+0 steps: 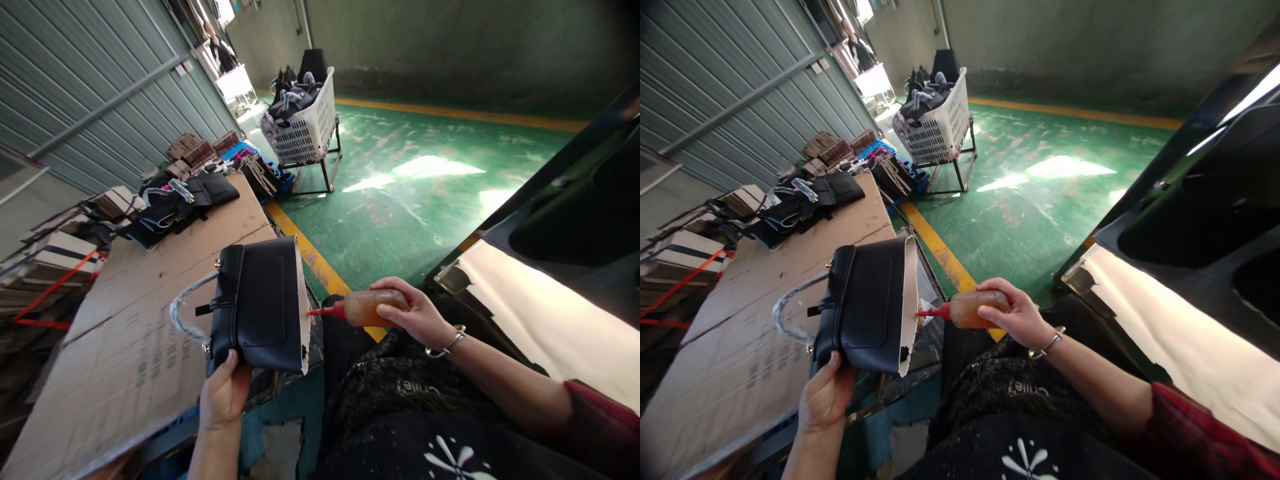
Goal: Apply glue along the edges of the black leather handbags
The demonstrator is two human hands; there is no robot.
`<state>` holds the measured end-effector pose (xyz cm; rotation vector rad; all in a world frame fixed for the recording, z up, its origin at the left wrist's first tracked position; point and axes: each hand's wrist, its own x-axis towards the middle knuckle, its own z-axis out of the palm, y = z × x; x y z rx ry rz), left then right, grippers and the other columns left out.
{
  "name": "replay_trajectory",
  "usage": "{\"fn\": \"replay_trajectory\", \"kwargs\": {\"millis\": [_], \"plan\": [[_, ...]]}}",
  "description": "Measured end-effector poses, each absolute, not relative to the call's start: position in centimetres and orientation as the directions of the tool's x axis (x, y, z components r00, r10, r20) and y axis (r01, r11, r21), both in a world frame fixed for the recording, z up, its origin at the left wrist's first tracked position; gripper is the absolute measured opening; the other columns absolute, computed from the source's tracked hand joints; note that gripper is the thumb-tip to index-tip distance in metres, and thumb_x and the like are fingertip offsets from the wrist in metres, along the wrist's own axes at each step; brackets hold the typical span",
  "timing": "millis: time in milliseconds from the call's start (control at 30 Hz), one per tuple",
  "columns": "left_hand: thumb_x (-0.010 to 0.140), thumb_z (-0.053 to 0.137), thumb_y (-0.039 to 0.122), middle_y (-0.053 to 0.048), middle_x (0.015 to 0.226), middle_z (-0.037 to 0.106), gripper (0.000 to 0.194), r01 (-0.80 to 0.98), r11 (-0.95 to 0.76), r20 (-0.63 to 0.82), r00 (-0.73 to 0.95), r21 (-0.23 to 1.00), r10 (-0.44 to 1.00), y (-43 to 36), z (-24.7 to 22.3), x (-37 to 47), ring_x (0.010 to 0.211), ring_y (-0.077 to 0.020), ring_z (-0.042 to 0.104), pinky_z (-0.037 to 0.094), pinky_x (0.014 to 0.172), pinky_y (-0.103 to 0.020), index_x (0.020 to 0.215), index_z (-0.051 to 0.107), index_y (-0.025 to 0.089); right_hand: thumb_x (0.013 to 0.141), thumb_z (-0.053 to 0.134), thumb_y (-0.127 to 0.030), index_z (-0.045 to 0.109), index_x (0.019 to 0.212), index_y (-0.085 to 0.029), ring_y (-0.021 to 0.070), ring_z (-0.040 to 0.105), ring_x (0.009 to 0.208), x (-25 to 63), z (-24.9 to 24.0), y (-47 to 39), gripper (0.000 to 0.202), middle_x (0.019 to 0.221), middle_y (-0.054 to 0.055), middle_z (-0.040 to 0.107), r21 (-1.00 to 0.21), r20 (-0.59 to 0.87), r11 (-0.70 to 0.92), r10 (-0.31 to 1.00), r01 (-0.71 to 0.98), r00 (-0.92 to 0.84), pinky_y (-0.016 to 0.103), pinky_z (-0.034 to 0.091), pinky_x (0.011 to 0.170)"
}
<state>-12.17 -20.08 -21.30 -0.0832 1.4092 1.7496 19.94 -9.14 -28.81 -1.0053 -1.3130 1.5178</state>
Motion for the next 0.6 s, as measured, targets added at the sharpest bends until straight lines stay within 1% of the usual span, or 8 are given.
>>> {"fn": "replay_trajectory", "kwargs": {"millis": [133, 267, 433, 500, 600], "plan": [[0.083, 0.050, 0.005, -0.003, 0.114, 0.073, 0.043, -0.628, 0.019, -0.531, -0.641, 0.778, 0.555, -20.0, -21.1, -11.8, 0.126, -0.0222, 0.054, 0.030, 0.112, -0.041, 0.113, 0.073, 0.023, 0.073, 0.077, -0.039, 0.066, 0.096, -0.022, 0.0181, 0.062, 0.076, 20.1, -29.0, -9.0, 0.031, 0.087, 0.002, 0.066, -0.994, -0.029, -0.063, 0.939, -0.088, -0.343, 0.027, 0.051, 0.069], [0.081, 0.052, 0.005, -0.003, 0.114, 0.073, 0.045, -0.610, 0.014, -0.510, -0.650, 0.793, 0.564, -20.0, -21.2, -11.8, 0.125, -0.0214, 0.055, 0.026, 0.114, -0.041, 0.117, 0.071, 0.025, 0.072, 0.078, -0.041, 0.067, 0.097, -0.023, 0.0163, 0.062, 0.074, 20.5, -29.0, -9.8, 0.033, 0.087, 0.001, 0.066, -0.989, -0.066, -0.113, 0.919, -0.100, -0.388, 0.024, 0.050, 0.068], [0.081, 0.054, 0.006, -0.004, 0.112, 0.073, 0.046, -0.594, 0.034, -0.494, -0.635, 0.804, 0.593, -20.0, -21.5, -12.0, 0.122, -0.0210, 0.058, 0.024, 0.114, -0.038, 0.121, 0.069, 0.024, 0.072, 0.078, -0.042, 0.068, 0.097, -0.024, 0.0147, 0.061, 0.073, 20.6, -29.0, -10.8, 0.033, 0.087, 0.000, 0.066, -0.975, -0.087, -0.167, 0.894, -0.147, -0.440, 0.022, 0.050, 0.066], [0.080, 0.055, 0.006, -0.004, 0.113, 0.073, 0.048, -0.589, 0.039, -0.493, -0.635, 0.807, 0.595, -20.0, -21.5, -11.9, 0.122, -0.0210, 0.058, 0.024, 0.114, -0.038, 0.123, 0.068, 0.025, 0.072, 0.078, -0.043, 0.068, 0.097, -0.024, 0.0147, 0.061, 0.072, 20.6, -29.0, -10.9, 0.033, 0.087, 0.000, 0.066, -0.978, -0.077, -0.155, 0.891, -0.141, -0.447, 0.022, 0.050, 0.065], [0.080, 0.055, 0.006, -0.004, 0.113, 0.073, 0.050, -0.595, 0.036, -0.499, -0.637, 0.803, 0.587, -20.1, -21.4, -11.8, 0.122, -0.0212, 0.058, 0.022, 0.115, -0.038, 0.124, 0.067, 0.025, 0.073, 0.078, -0.042, 0.068, 0.097, -0.024, 0.0156, 0.062, 0.075, 20.6, -29.0, -10.6, 0.032, 0.089, 0.001, 0.067, -0.989, -0.043, -0.097, 0.911, -0.112, -0.409, 0.023, 0.051, 0.067]]}}
